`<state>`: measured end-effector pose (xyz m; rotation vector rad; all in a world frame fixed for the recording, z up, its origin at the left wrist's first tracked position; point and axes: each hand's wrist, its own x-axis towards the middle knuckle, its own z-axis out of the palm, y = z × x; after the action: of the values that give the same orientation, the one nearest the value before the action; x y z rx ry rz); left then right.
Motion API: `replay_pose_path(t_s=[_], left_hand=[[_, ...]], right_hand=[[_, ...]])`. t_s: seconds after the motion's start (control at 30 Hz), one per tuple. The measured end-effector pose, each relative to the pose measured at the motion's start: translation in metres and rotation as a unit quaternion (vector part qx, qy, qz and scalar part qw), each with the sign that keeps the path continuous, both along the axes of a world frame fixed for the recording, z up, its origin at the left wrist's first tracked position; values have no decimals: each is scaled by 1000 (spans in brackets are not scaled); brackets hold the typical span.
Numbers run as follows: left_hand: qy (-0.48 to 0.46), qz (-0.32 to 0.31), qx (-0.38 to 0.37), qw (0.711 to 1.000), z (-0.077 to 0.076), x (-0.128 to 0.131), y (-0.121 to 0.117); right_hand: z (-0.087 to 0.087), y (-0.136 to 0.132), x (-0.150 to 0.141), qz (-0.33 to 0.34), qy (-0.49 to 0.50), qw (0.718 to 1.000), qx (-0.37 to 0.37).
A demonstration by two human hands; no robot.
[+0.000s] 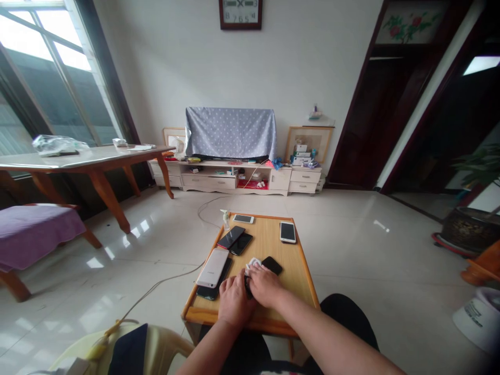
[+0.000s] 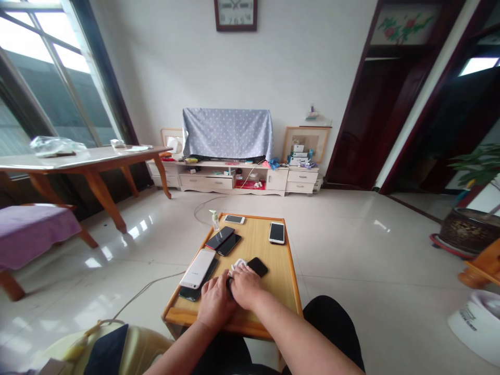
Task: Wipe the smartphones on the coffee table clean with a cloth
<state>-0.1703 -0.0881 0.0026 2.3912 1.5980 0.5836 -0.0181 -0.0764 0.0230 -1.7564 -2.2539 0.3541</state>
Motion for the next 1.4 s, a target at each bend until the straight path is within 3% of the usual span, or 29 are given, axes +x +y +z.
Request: replay_pose_path(t_s=[0.13, 0.3, 0.4, 0.5, 0.6, 0.83, 0.9, 1.0, 1.07, 1.27, 1.33, 1.4], left_hand=[[9, 6, -20, 1000, -1, -2, 1], [7, 9, -40, 999, 0, -5, 1], [-1, 14, -36, 999, 3, -4, 0], [-6, 18, -30, 999, 7, -2, -1], [-3, 15, -27, 1000, 8, 0, -1], [2, 9, -27, 1000, 3, -1, 1], [-1, 10, -23, 1000, 4, -1, 0], [-6, 15, -25, 1000, 6, 1, -2], [-6, 20, -27, 999, 6, 1, -2], [15, 12, -37, 999, 6, -1, -1], [22, 13, -48, 999, 10, -1, -2], [25, 16, -51, 998, 14, 0, -4]], right_hand=[[0, -27, -14, 42, 16, 999, 15], [-6, -54, 7, 73, 36, 996, 33], [-10, -49, 31, 18, 26, 999, 17], [-9, -33, 52, -80, 8, 997, 4], [-10, -26, 53, -131, 2, 991, 7], [-19, -56, 14, 14, 64, 997, 42], [-15, -51, 23, -20, 56, 998, 36], [-8, -37, 43, -128, 29, 991, 39], [-5, -34, 46, -152, 24, 987, 40], [-5, -56, 7, 17, 75, 997, 27], [-1, -52, 8, 18, 77, 997, 24], [6, -39, 21, -40, 67, 997, 28]])
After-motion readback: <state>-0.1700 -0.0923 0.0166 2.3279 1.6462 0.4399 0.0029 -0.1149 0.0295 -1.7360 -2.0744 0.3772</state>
